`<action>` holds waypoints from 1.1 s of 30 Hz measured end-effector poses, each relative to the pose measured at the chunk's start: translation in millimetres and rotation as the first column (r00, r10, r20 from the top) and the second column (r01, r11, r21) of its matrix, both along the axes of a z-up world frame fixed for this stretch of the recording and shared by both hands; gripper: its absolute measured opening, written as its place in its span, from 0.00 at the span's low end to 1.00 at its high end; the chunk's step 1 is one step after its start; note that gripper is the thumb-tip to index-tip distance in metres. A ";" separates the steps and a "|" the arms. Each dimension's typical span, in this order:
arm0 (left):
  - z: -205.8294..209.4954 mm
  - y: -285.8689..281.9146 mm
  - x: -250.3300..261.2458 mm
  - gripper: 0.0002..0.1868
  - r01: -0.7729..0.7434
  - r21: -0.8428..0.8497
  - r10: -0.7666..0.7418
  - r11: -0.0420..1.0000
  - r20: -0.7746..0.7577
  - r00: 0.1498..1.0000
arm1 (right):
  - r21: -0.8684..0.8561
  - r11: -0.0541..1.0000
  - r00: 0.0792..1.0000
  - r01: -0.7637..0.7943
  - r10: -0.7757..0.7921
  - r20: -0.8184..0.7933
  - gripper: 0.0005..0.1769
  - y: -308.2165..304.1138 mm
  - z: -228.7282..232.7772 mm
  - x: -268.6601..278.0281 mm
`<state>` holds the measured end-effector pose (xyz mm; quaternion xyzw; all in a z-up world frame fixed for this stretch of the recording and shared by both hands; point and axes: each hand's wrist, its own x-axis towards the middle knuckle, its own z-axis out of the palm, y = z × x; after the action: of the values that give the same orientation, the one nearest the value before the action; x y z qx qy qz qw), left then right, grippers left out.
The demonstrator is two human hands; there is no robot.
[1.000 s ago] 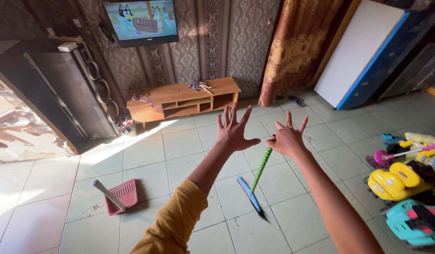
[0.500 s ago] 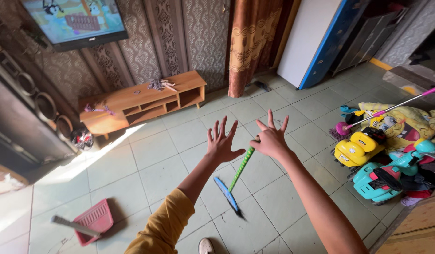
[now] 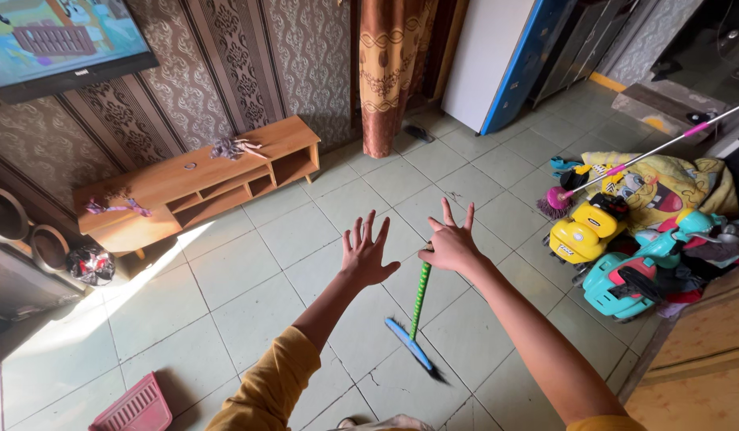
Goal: The person sweeps debris from the floor using a handheld broom and a dustpan, eventually collecting the sweepings into the dustpan.
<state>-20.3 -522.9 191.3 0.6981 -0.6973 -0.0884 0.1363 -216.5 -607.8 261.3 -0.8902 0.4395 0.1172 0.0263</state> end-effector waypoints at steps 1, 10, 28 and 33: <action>-3.8 -1.4 -1.0 0.60 -0.007 0.006 0.007 1.000 0.005 1.000 | 0.005 1.000 1.000 0.001 -0.001 -0.006 0.21 -2.9 -2.0 -1.7; -27.5 -7.2 -5.5 0.58 -0.025 -0.008 0.025 1.000 -0.062 0.998 | -0.012 1.000 0.998 -0.007 0.006 -0.059 0.27 -40.5 -35.1 -2.8; -84.4 -12.8 64.2 0.57 -0.472 0.232 0.492 0.850 -0.032 0.870 | -0.066 0.982 0.983 0.175 -0.178 -0.050 0.31 -234.8 -166.2 -66.0; -103.2 2.4 57.7 0.57 -0.538 0.319 0.573 0.780 -0.019 0.820 | -0.079 0.981 0.962 0.179 -0.191 -0.193 0.34 -270.9 -245.2 -76.3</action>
<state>37.4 -520.5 88.0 0.8786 -0.4296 -0.1886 0.0888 -292.9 -878.7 16.1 -0.8294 0.5244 0.1896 -0.0342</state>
